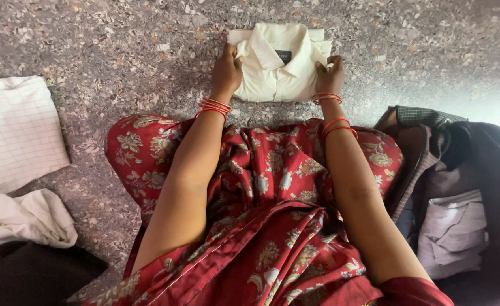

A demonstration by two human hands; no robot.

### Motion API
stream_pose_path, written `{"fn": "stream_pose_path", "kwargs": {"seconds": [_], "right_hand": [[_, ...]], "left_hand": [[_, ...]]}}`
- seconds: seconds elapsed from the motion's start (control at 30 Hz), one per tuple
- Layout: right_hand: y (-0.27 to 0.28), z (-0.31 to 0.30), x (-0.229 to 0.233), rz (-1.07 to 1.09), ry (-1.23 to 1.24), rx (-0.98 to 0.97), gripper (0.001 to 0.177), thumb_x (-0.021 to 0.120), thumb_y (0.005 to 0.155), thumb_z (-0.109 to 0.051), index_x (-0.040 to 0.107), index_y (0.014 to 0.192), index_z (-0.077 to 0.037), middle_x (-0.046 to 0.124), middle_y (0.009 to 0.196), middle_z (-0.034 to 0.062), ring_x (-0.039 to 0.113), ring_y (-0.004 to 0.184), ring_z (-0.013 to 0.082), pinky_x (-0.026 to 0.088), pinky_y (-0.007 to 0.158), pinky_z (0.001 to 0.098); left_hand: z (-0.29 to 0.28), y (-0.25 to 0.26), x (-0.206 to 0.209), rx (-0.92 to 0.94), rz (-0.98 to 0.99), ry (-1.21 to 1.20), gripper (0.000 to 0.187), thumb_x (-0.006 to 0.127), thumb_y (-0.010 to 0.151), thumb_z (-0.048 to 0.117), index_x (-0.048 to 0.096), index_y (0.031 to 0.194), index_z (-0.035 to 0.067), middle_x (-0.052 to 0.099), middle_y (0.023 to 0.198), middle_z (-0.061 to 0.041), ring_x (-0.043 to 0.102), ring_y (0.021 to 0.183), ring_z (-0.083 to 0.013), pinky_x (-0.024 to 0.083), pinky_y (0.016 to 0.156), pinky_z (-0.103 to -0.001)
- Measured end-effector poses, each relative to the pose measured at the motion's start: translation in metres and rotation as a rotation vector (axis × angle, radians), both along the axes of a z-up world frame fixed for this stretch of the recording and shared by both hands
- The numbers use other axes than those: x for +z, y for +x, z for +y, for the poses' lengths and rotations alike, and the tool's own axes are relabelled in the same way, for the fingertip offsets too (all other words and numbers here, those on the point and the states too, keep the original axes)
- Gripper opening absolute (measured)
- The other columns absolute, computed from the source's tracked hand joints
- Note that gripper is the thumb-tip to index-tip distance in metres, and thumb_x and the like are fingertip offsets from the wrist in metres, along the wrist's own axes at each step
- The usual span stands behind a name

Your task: The person folds a shirt and other pieces of laundry while sitting on the floor, smoothing the fabric with their hands and placing the folded items into a bag.

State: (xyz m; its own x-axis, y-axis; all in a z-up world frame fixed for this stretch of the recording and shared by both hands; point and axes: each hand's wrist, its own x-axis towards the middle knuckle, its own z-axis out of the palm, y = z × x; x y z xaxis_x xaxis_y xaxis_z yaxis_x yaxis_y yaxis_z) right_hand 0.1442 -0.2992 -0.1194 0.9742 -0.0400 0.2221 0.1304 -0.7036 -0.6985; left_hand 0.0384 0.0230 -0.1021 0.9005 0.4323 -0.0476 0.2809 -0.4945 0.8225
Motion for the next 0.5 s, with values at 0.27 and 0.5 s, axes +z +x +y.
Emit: {"fn": "stream_pose_path", "kwargs": {"seconds": [0.27,0.5], "right_hand": [[-0.013,-0.007,0.006,0.381,-0.179,0.088,0.054,0.072,0.102,-0.048,0.064,0.111,0.005,0.07,0.1,0.0293,0.067,0.092,0.0393,0.054,0.082,0.0465],[-0.024,0.002,0.088,0.616,0.711,0.229,0.042,0.075,0.082,-0.021,0.067,0.123,-0.013,0.075,0.104,0.008,0.072,0.087,0.018,0.059,0.075,0.0333]], "left_hand": [[0.023,0.006,0.004,0.047,0.161,-0.096,0.03,0.064,0.096,0.028,0.065,0.107,0.001,0.073,0.101,-0.02,0.073,0.096,-0.0345,0.057,0.084,-0.046],[0.033,0.006,0.016,-0.127,-0.152,-0.553,0.043,0.052,0.09,0.02,0.067,0.126,0.004,0.067,0.13,-0.012,0.063,0.121,-0.0262,0.048,0.104,-0.036]]}}
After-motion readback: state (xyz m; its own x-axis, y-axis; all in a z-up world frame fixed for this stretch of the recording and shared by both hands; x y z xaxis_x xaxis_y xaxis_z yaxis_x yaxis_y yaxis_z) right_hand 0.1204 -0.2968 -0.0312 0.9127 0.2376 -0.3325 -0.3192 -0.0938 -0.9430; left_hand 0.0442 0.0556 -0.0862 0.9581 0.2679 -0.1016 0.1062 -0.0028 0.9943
